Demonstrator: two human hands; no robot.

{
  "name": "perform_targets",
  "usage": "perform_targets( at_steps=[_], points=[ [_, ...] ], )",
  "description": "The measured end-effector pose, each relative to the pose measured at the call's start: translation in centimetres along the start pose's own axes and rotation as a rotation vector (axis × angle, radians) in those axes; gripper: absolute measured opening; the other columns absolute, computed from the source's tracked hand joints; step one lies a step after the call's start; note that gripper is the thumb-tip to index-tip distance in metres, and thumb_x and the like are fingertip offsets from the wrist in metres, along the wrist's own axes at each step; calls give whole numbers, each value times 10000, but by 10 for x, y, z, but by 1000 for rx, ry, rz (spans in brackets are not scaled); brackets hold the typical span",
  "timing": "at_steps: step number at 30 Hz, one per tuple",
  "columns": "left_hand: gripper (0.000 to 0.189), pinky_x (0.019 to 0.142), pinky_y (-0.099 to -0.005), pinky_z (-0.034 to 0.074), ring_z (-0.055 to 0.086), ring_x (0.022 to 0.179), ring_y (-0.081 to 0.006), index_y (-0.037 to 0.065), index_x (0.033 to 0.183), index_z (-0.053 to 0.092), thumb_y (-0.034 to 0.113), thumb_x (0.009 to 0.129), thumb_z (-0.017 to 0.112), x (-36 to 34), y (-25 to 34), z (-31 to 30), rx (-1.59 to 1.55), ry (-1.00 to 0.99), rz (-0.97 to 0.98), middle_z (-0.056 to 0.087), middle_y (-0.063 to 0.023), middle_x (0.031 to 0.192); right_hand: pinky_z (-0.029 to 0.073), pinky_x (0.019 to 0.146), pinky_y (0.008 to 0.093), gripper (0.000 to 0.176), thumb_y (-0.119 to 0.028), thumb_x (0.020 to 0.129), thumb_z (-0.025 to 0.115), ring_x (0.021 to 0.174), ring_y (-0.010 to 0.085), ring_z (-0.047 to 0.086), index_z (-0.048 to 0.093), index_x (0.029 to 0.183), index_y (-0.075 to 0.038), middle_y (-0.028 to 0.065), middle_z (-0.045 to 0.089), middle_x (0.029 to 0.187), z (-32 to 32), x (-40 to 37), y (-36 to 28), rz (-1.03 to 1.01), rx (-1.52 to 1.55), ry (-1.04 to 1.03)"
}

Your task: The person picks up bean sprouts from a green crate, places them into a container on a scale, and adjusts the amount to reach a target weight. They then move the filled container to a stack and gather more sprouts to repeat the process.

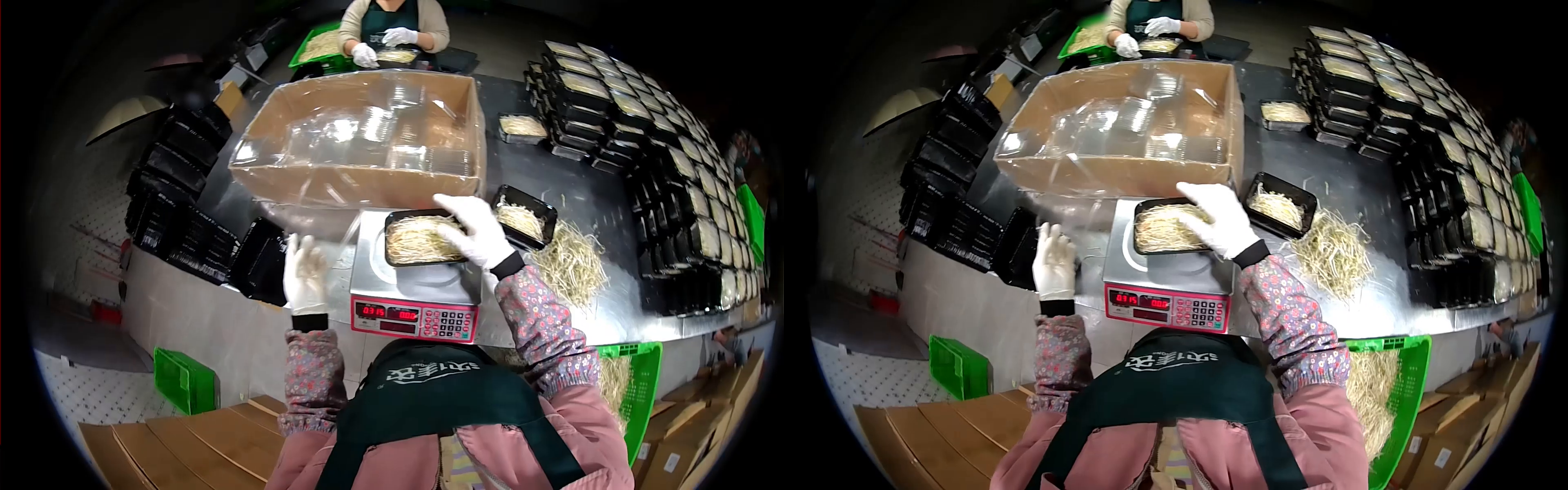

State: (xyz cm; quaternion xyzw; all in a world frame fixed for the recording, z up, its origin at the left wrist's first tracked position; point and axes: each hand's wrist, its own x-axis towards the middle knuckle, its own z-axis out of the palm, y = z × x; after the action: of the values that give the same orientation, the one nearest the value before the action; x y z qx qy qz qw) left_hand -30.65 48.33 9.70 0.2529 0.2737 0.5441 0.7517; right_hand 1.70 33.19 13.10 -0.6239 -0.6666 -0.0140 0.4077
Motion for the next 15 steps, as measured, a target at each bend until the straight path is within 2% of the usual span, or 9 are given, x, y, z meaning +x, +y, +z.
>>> perform_targets(
  at_steps=[1, 2, 4, 5, 6, 8, 10, 14, 15],
  points=[
    [535, 910, -355, 514, 608, 1030, -185, 90, 1447, 415, 81, 938, 581, -3, 4, -6, -19, -29, 6, 595, -76, 1274, 462, 950, 387, 388, -224, 867, 701, 1044, 286, 614, 651, 1222, -78, 112, 678, 1096, -8, -8, 2, 108, 35, 147],
    [538, 930, -355, 508, 602, 1047, -180, 91, 1450, 413, 88, 939, 582, -5, 8, -10, -38, -59, 14, 580, -71, 1301, 483, 923, 381, 315, -151, 852, 708, 1023, 283, 622, 679, 1150, -53, 124, 677, 1067, -17, -20, 7, 254, 109, 244],
    [541, 856, -330, 550, 628, 940, -166, 134, 1447, 397, 68, 935, 558, -6, 11, -13, -72, 50, 21, 587, -66, 1277, 490, 918, 376, 281, -110, 836, 708, 1011, 282, 627, 688, 1106, -36, 134, 674, 1049, -27, -53, 28, 413, 91, 343],
    [520, 849, -349, 572, 641, 935, -166, 141, 1428, 415, 59, 932, 547, -6, 11, -19, -94, 53, 8, 578, -55, 1285, 490, 929, 373, 308, -116, 804, 727, 1020, 288, 622, 682, 1096, -25, 141, 669, 1044, -22, -74, 41, 436, 38, 310],
    [520, 849, -346, 571, 640, 931, -155, 143, 1429, 415, 61, 932, 543, -4, 9, -23, -97, 33, 0, 564, -45, 1304, 472, 974, 408, 339, -180, 780, 748, 1141, 324, 574, 679, 1077, -32, 164, 634, 1175, -21, -87, 34, 589, 25, 122],
    [532, 857, -332, 554, 628, 940, -146, 153, 1439, 416, 85, 929, 552, -3, 2, -16, -65, 15, -34, 553, -31, 1321, 420, 1038, 442, 354, -261, 771, 756, 1268, 372, 483, 678, 1047, -53, 191, 559, 1318, 11, -116, 28, 429, -194, 30],
    [544, 861, -325, 538, 617, 950, -138, 162, 1442, 419, 102, 922, 564, -6, -3, 5, -2, 37, -56, 556, -23, 1317, 362, 1089, 455, 343, -306, 787, 742, 1330, 405, 415, 678, 1033, -76, 199, 491, 1405, 33, -123, 23, 414, -245, -86],
    [556, 865, -319, 518, 599, 965, -124, 171, 1442, 430, 127, 909, 581, -11, -6, 27, 81, 11, -60, 560, -11, 1312, 392, 1052, 455, 161, -212, 842, 691, 1243, 344, 502, 679, 936, -82, 135, 597, 1263, 41, -140, 62, 395, -213, 102],
    [557, 866, -317, 514, 598, 964, -120, 175, 1444, 426, 125, 910, 576, -11, -4, 26, 82, 13, -60, 560, -12, 1304, 429, 1009, 436, 89, -146, 842, 682, 1157, 319, 557, 672, 894, -75, 110, 641, 1151, 27, -137, 72, 369, -156, 227]
  ],
)
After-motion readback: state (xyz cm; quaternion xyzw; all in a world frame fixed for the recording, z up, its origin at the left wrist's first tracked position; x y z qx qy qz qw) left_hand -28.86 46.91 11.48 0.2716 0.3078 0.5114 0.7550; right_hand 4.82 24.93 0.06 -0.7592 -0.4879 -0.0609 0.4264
